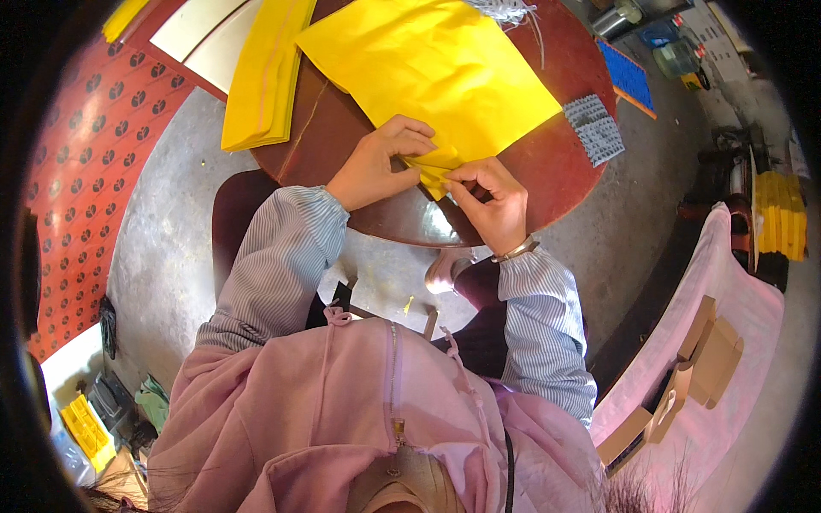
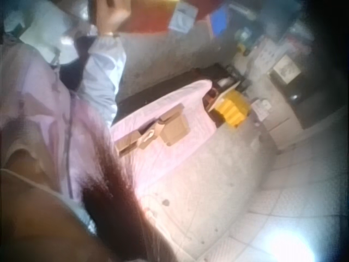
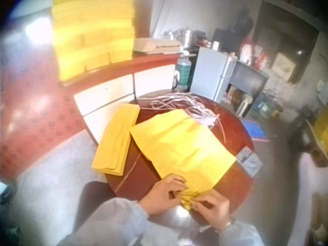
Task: The person folds yellow paper sheets on a table, aligning edges and pressing creases. They handle multiple sheets one at a time, folding them in half and stacking the finished pieces.
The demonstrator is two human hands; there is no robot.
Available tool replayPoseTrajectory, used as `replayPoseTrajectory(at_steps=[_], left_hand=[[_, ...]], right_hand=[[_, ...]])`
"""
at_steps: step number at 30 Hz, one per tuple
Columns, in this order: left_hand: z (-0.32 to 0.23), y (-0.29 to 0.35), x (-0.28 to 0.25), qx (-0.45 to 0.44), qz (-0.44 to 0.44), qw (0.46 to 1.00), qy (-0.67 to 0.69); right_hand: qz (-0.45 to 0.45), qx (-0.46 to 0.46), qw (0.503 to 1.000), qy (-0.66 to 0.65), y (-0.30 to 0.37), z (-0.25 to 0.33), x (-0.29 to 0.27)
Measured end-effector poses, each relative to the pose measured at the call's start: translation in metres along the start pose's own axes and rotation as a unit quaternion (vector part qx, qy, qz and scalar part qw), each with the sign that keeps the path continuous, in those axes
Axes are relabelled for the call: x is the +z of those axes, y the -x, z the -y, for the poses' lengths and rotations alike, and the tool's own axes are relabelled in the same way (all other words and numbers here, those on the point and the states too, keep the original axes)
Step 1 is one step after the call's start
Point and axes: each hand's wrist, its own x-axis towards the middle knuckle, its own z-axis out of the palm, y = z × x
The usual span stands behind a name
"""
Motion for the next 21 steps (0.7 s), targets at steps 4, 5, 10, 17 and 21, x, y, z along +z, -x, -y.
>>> replayPoseTrajectory(at_steps=[4,5,10,17,21], left_hand=[[0.003,0.001,0.006,0.023,-0.021,0.999,-0.010],[0.004,0.002,0.008,0.029,-0.026,0.999,-0.012],[0.006,0.002,0.008,0.005,-0.022,1.000,-0.005],[0.005,0.001,0.008,0.000,-0.013,1.000,-0.003],[0.004,0.001,0.008,-0.001,-0.013,1.000,-0.007]], right_hand=[[-0.020,0.002,0.999,-0.025,0.000,0.000,0.004],[-0.022,0.001,0.999,-0.025,0.001,0.000,0.005],[-0.023,0.013,0.999,-0.032,0.002,-0.002,0.007],[-0.028,0.050,0.997,-0.060,0.003,-0.008,0.007],[-0.028,0.070,0.994,-0.085,0.004,-0.010,0.007]])
